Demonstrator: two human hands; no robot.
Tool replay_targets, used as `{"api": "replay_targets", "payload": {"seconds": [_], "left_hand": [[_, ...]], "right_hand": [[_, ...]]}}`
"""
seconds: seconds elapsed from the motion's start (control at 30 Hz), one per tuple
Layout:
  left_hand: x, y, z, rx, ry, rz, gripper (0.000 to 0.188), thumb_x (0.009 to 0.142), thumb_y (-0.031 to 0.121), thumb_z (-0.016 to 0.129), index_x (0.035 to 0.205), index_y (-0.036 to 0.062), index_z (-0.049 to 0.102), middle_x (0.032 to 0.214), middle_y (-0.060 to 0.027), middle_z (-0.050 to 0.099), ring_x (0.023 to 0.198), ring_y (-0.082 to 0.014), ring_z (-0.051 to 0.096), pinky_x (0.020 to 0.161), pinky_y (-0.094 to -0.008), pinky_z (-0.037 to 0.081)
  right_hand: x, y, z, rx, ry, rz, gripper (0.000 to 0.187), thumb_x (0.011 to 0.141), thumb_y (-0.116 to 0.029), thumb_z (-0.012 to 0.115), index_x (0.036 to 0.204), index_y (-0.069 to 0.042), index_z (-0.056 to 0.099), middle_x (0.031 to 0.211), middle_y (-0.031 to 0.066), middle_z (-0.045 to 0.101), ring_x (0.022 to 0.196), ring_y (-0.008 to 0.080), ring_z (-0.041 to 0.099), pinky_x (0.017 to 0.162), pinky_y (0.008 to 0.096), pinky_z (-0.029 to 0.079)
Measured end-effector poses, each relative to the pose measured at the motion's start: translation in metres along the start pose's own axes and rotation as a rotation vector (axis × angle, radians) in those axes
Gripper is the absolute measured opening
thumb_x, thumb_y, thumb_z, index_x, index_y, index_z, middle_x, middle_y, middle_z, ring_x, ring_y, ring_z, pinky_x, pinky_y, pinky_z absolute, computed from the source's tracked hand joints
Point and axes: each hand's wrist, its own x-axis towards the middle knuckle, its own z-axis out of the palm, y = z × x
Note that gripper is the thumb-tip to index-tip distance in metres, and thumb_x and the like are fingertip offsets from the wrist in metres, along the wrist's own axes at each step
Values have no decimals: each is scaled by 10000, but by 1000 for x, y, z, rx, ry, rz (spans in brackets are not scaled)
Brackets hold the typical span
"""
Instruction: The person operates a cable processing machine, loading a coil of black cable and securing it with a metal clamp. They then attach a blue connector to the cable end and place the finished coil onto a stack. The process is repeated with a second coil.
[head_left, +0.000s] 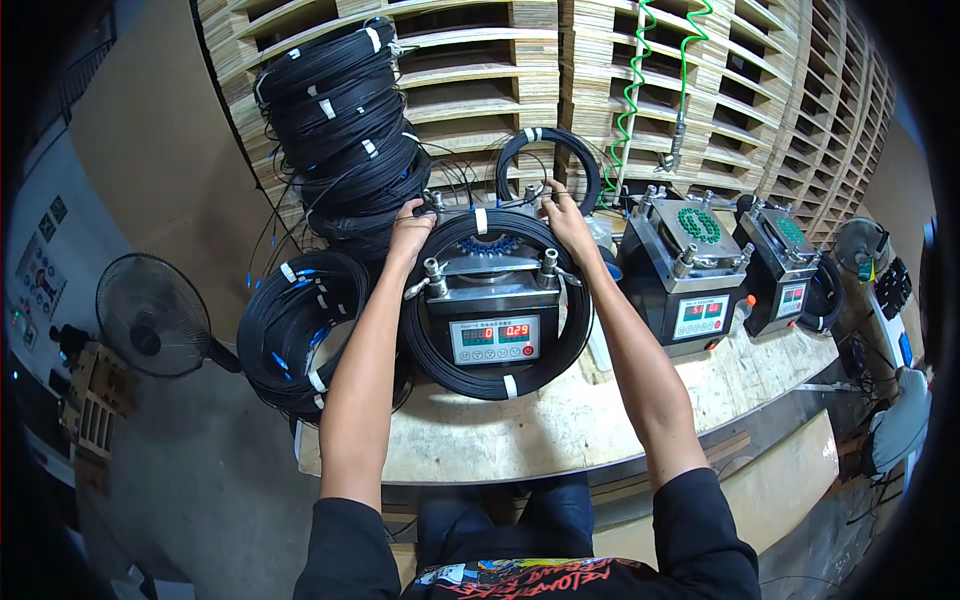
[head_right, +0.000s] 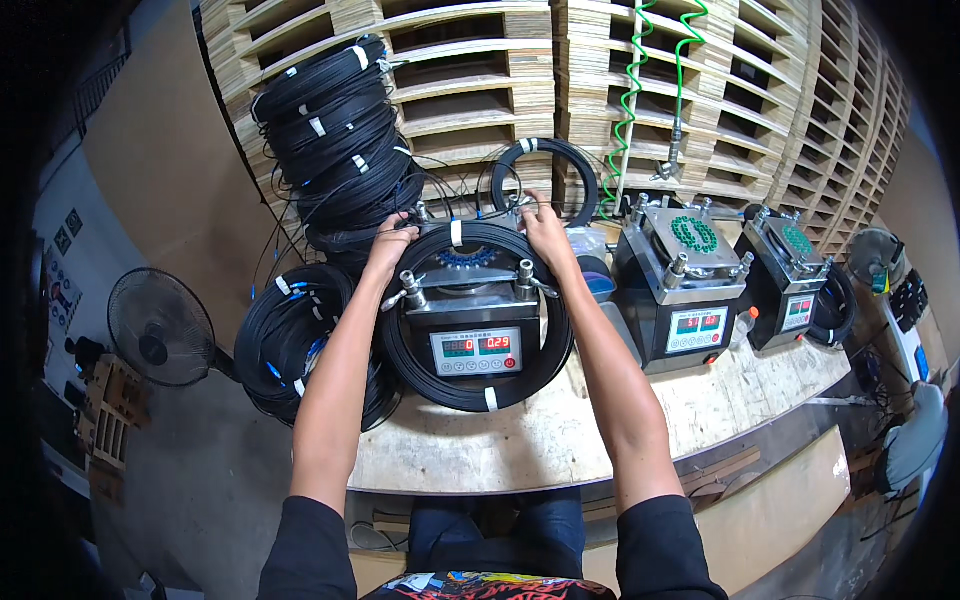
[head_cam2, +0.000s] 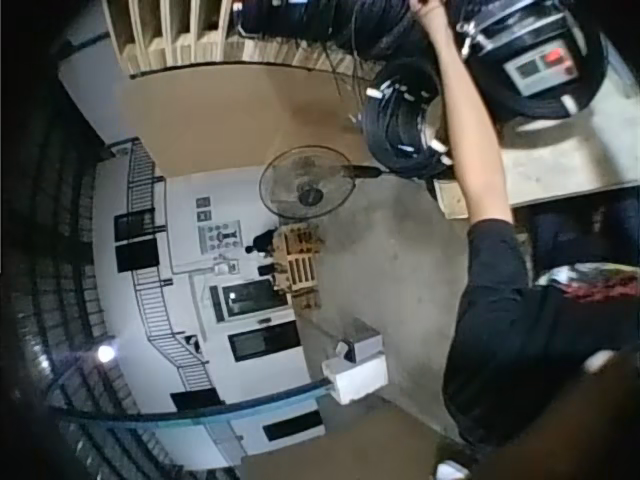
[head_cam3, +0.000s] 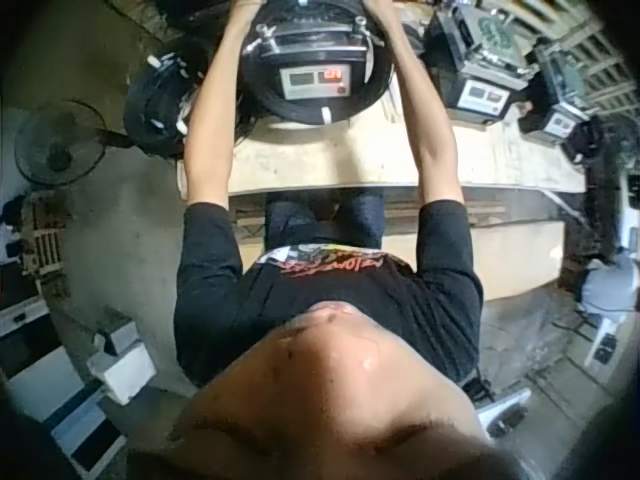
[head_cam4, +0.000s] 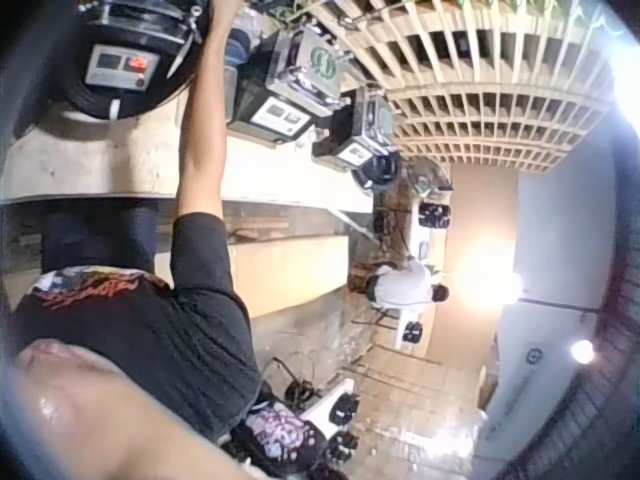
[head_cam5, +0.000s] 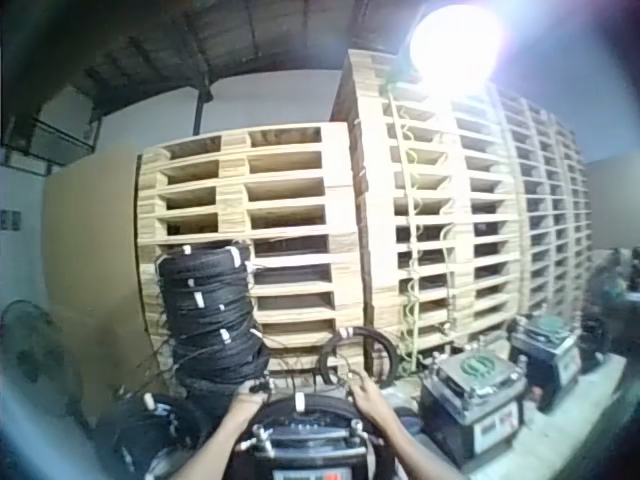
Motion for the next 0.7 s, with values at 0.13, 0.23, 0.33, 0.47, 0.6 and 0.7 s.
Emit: {"api": "replay_targets", "payload": {"seconds": [0.13,0.23,0.33,0.47,0.6,0.7], "left_hand": [[1,-5,-2,45,35,73,604,797,142,713,1369,18,563,1249,-211,617,1140,-273,610,986,-344,468],[-7,9,7,20,-16,63,636,799,145,715,1396,14,540,1284,-227,609,1180,-282,596,1008,-343,456],[-8,15,1,57,-13,30,664,807,153,714,1423,10,512,1325,-231,596,1205,-283,590,1024,-341,447],[-11,18,4,91,7,34,667,818,163,705,1433,9,500,1325,-216,607,1197,-278,599,1020,-336,449],[-8,12,-1,29,4,11,649,821,162,709,1419,10,511,1291,-207,621,1124,-250,628,968,-329,476],[-10,13,1,-8,-1,16,644,816,153,715,1412,10,515,1235,-193,639,1062,-226,641,926,-321,491]], "right_hand": [[3,5,2,42,11,-28,450,1017,-170,524,1453,-89,443,868,141,687,807,204,677,792,347,515],[4,17,-5,28,42,-12,471,1005,-172,540,1458,-91,438,848,133,679,788,203,661,784,348,511],[5,10,-2,3,32,40,490,995,-192,564,1459,-95,440,826,119,670,773,196,651,769,349,512],[1,3,-2,2,28,100,500,994,-227,590,1457,-102,449,811,106,664,770,179,650,755,344,515],[-2,-10,1,-26,14,108,481,1008,-235,585,1453,-104,458,830,111,679,787,168,659,759,338,517],[0,-4,0,3,4,73,467,1017,-217,569,1455,-101,455,853,116,688,800,166,664,766,334,515]]}}
